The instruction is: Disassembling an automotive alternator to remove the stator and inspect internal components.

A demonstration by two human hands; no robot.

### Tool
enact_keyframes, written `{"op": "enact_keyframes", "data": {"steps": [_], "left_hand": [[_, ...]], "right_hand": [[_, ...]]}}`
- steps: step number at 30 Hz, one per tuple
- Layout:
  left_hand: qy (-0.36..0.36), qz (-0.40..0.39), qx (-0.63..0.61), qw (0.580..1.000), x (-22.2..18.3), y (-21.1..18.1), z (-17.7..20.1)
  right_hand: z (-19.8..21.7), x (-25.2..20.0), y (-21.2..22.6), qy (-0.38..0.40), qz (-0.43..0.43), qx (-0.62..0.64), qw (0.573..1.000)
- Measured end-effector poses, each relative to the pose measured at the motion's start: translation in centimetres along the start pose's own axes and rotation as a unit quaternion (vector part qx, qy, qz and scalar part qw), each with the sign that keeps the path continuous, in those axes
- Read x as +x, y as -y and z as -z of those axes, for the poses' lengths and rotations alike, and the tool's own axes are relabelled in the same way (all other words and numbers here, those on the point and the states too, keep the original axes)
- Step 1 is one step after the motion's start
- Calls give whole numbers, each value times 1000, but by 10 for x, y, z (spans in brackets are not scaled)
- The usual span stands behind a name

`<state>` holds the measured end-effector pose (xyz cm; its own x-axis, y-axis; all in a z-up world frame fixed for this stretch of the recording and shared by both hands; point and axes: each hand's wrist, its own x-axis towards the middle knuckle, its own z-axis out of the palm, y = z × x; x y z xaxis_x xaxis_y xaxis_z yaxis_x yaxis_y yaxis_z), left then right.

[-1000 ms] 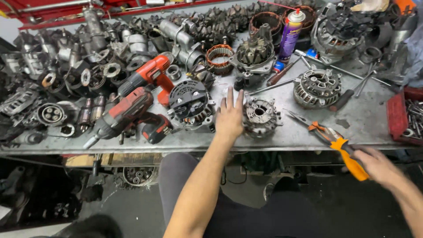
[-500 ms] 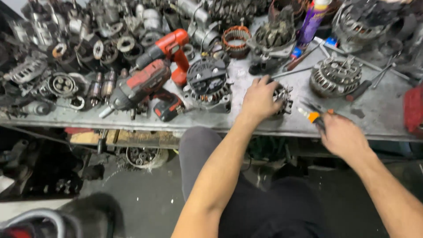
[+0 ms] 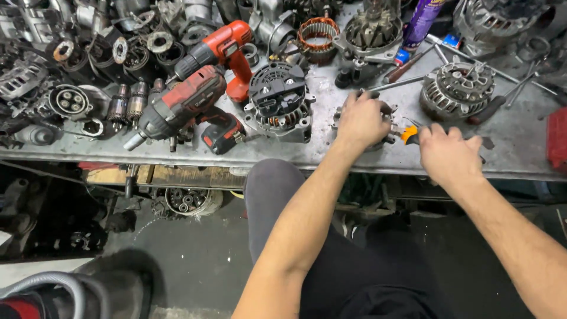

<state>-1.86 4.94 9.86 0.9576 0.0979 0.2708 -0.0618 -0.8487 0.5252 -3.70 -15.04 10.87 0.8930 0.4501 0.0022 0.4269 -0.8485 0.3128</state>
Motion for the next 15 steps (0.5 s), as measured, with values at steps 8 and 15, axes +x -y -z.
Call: {"op": "enact_keyframes", "data": {"steps": [8, 15], "left_hand": [[-53, -10, -27, 998, 10, 3, -20], [-155, 136, -276, 939, 32, 13, -12]], "right_hand": [[-47, 32, -18, 36, -21, 74, 996], [-26, 23, -24, 24, -60, 175, 983]]}}
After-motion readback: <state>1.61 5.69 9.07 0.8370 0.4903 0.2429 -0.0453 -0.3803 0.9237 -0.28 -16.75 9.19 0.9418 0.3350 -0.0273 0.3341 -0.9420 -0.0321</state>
